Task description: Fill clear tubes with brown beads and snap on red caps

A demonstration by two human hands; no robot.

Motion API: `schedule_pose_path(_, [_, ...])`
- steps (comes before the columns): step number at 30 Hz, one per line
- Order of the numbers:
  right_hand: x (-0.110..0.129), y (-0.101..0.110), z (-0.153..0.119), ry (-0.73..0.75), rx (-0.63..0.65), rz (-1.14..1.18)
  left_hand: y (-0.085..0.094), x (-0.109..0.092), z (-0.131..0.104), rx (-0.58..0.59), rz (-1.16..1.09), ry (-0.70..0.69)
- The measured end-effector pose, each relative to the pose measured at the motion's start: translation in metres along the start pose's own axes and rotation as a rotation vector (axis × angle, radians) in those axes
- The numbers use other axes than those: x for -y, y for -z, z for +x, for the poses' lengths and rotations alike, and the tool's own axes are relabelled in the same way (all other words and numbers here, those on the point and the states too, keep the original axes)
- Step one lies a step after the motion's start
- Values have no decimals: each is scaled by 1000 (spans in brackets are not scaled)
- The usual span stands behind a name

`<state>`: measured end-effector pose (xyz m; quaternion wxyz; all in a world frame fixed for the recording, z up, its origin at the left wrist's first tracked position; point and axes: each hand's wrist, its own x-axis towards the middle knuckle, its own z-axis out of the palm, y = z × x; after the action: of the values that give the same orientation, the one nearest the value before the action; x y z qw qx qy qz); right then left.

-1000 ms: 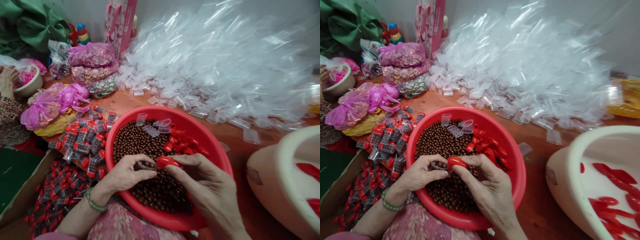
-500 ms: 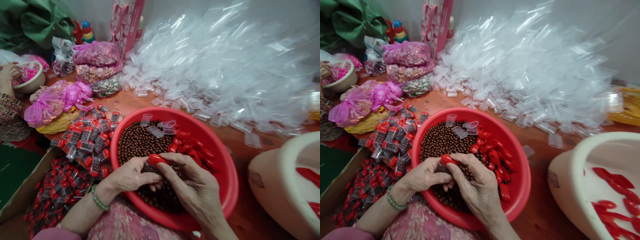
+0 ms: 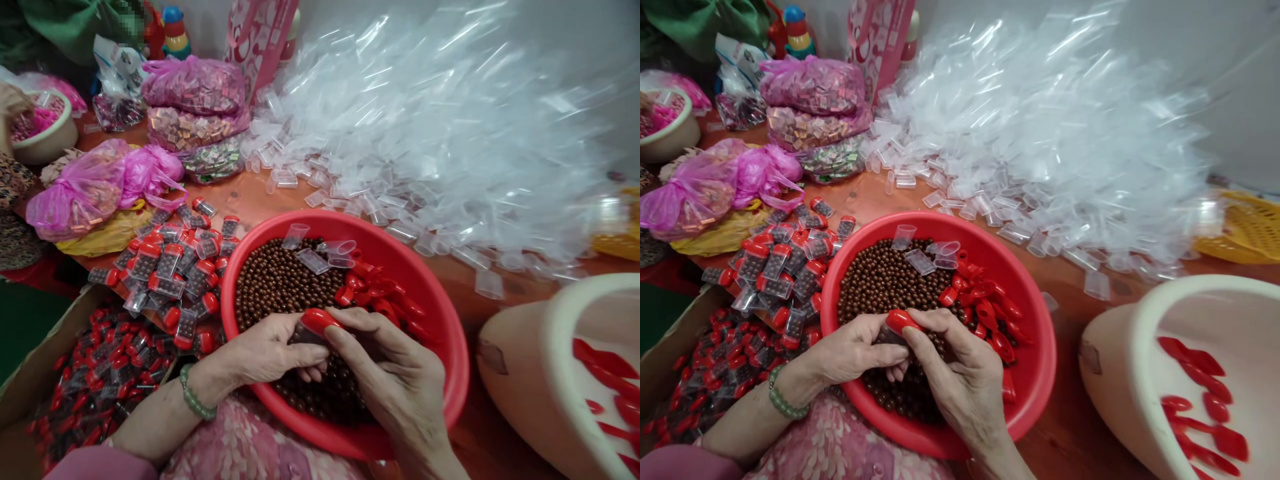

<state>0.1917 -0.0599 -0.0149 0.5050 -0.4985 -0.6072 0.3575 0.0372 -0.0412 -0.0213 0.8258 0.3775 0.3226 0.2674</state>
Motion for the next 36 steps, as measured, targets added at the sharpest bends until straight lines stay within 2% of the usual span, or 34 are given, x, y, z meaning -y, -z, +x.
schedule_pose_path(4, [-3, 2, 1, 59, 51, -102, -1, 0, 0, 3, 51, -56])
schedule_pose_path(7, [-3, 6, 2, 200, 105, -277, 0, 0, -1, 6, 7, -71])
schedule_pose_path(12, [1, 9, 6, 444, 268, -620, 4, 0, -1, 55, -140, -30])
schedule_pose_path(19, [-4, -4, 11, 596, 220, -854, 1, 1, 7, -44, -347, 83])
schedule_pose_path(21, [-6, -5, 12, 655, 239, -863, -2, 1, 10, -121, -383, 124])
schedule_pose_path(25, [-8, -6, 13, 723, 285, -848, -8, 1, 12, -503, -256, 55])
schedule_pose_path(27, [-9, -9, 12, 742, 299, -846, -9, -1, 10, -613, -186, 11])
schedule_pose_path(30, [-9, -10, 10, 710, 316, -793, -9, -2, 7, -629, -164, -8])
schedule_pose_path(32, [-8, -9, 11, 602, 355, -702, -9, -2, 7, -607, -168, 1])
schedule_pose_path(34, [-5, -6, 12, 447, 413, -553, -8, -1, 8, -496, -198, 27])
schedule_pose_path(36, [-3, -2, 14, 287, 402, -388, -8, 1, 10, -359, -243, 56])
